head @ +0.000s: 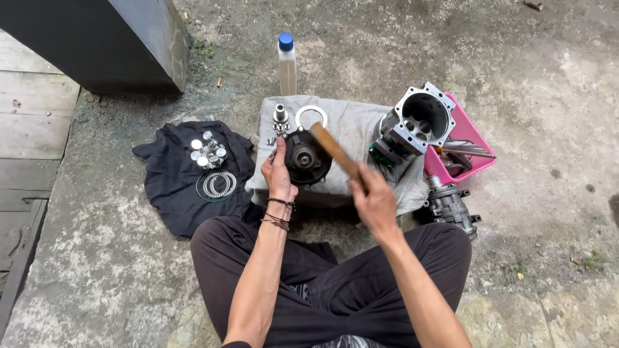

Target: Cleaning and assembling the internal components of an automotive air conditioning compressor

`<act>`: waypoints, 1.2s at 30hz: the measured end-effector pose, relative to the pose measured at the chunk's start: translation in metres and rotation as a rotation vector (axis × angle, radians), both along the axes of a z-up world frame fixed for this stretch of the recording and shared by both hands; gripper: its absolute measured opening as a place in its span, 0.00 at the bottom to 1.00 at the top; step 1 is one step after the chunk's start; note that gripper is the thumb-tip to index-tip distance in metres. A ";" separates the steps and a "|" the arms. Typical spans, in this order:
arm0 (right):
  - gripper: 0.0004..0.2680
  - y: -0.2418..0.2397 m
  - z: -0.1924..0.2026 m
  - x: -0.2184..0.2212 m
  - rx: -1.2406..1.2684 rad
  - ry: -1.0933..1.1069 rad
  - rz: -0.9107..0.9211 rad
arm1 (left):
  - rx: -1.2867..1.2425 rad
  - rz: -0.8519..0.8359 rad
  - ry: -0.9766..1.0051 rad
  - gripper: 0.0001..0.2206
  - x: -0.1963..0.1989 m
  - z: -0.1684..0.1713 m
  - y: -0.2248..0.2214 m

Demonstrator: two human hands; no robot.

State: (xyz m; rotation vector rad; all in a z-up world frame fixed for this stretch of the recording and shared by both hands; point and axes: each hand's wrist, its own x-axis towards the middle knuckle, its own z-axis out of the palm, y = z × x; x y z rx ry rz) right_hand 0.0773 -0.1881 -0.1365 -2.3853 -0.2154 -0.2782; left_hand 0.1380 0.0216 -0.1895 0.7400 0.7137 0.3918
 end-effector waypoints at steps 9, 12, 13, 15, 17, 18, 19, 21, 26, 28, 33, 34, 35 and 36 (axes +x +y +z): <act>0.19 0.002 -0.006 0.008 0.063 0.137 -0.096 | -0.037 0.085 -0.001 0.18 -0.005 -0.003 0.027; 0.21 0.006 -0.019 0.004 0.104 0.160 -0.105 | -0.038 0.097 0.002 0.22 -0.008 0.004 0.040; 0.21 0.007 -0.020 0.006 0.105 0.148 -0.105 | -0.038 0.096 -0.010 0.22 -0.008 0.008 0.046; 0.24 0.007 -0.025 0.003 -0.046 0.157 -0.084 | -0.057 0.140 -0.016 0.18 -0.016 0.014 0.056; 0.24 0.006 -0.025 0.005 -0.084 0.156 -0.070 | -0.063 0.159 -0.020 0.19 -0.021 0.020 0.069; 0.24 0.006 -0.025 0.006 -0.120 0.152 -0.056 | -0.068 0.178 -0.027 0.20 -0.023 0.023 0.077; 0.24 0.007 -0.020 0.006 -0.117 0.145 -0.048 | -0.066 0.186 -0.034 0.20 -0.027 0.029 0.084; 0.26 0.009 -0.012 0.003 -0.333 0.137 -0.046 | -0.048 0.244 -0.015 0.19 -0.039 0.041 0.100; 0.28 0.013 -0.017 0.004 -0.467 0.074 -0.057 | -0.035 0.372 0.007 0.20 -0.056 0.055 0.159; 0.29 0.014 -0.017 0.006 -0.456 0.081 -0.057 | -0.032 0.418 0.011 0.22 -0.058 0.052 0.185; 0.29 0.015 -0.014 0.001 -0.456 0.082 -0.034 | 0.233 0.564 0.120 0.21 -0.075 0.024 0.255; 0.29 0.014 -0.015 0.002 -0.455 0.081 -0.029 | 0.235 0.569 0.121 0.21 -0.075 0.022 0.262; 0.30 0.014 -0.017 0.002 -0.474 0.068 -0.034 | 0.459 0.584 0.149 0.17 -0.076 0.019 0.270; 0.30 0.014 -0.018 0.002 -0.493 0.054 -0.040 | 0.683 0.593 0.179 0.13 -0.077 0.017 0.278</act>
